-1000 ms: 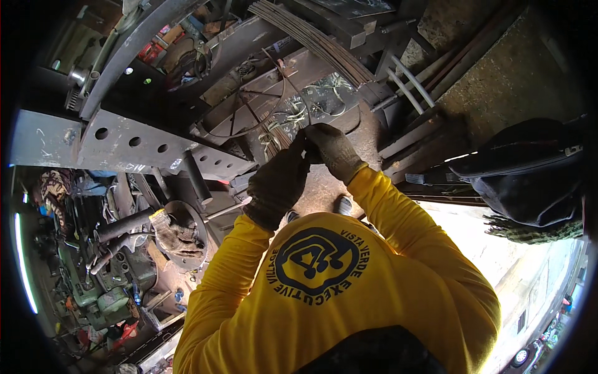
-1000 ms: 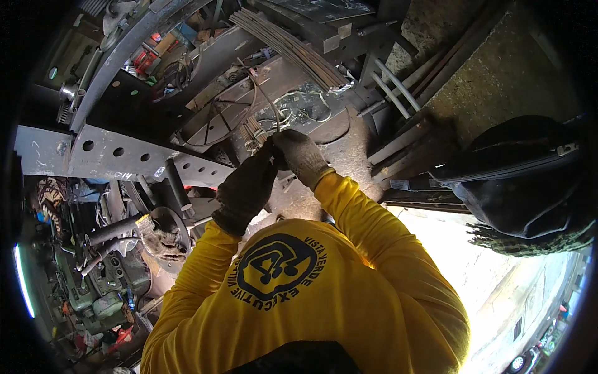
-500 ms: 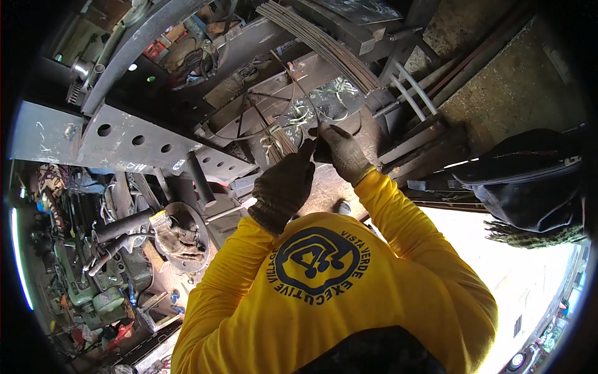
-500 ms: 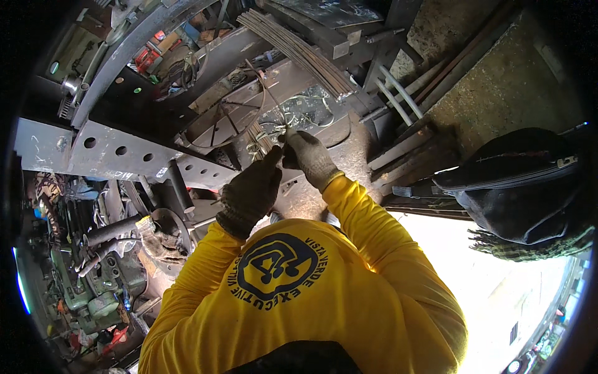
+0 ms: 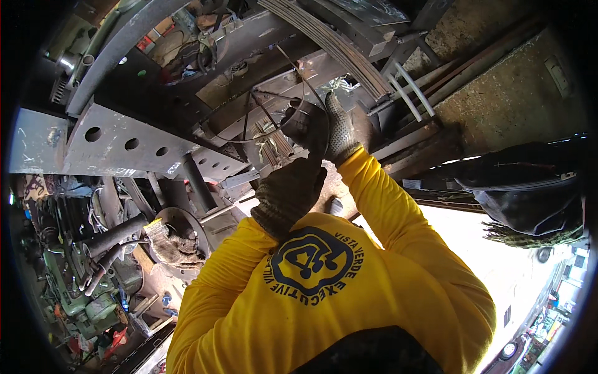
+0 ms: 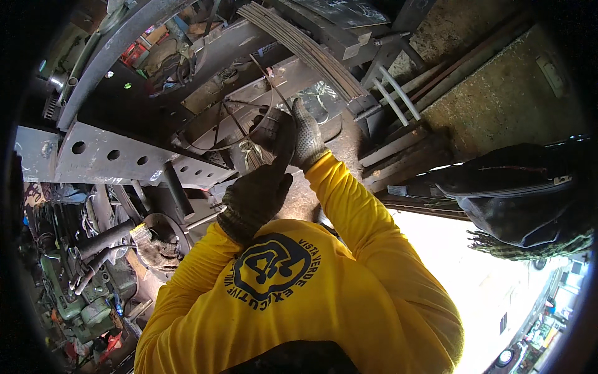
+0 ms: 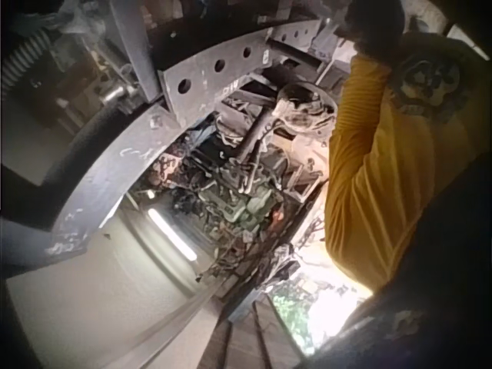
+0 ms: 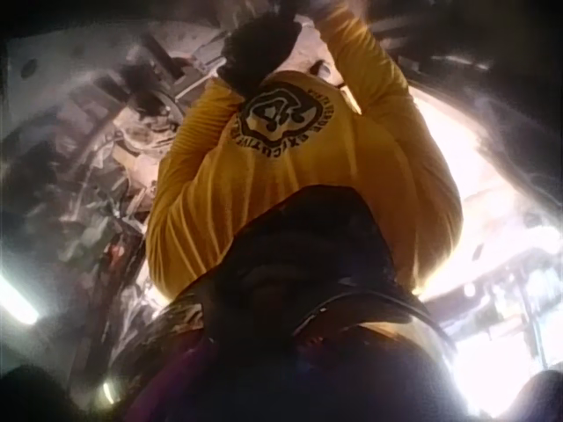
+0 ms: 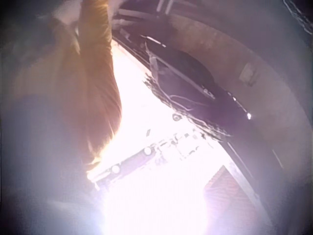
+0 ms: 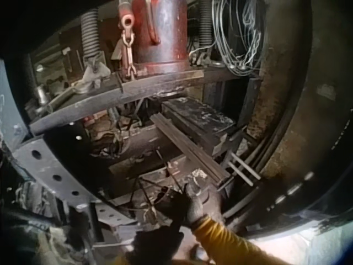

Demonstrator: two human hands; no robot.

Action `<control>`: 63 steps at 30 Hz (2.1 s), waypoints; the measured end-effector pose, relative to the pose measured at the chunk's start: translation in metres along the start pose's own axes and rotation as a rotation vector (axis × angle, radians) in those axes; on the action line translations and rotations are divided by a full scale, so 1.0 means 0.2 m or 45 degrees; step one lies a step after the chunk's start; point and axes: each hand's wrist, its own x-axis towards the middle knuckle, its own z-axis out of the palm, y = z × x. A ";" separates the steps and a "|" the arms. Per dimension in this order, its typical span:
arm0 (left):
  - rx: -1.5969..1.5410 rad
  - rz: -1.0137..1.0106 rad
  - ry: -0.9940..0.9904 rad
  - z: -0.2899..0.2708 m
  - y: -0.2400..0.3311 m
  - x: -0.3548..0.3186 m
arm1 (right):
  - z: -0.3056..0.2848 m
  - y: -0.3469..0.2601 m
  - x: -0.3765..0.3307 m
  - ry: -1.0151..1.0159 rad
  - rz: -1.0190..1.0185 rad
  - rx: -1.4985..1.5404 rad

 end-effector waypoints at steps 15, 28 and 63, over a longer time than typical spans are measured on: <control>-0.050 -0.123 -0.134 -0.04 0.05 0.03 | -0.02 -0.06 0.01 0.077 -0.021 -0.198; -0.050 -0.184 -0.156 -0.05 0.09 0.05 | 0.05 -0.13 -0.05 0.375 0.012 -0.532; 0.379 0.209 -0.234 -0.28 -0.36 0.01 | 0.13 0.24 0.22 0.621 -0.445 -0.022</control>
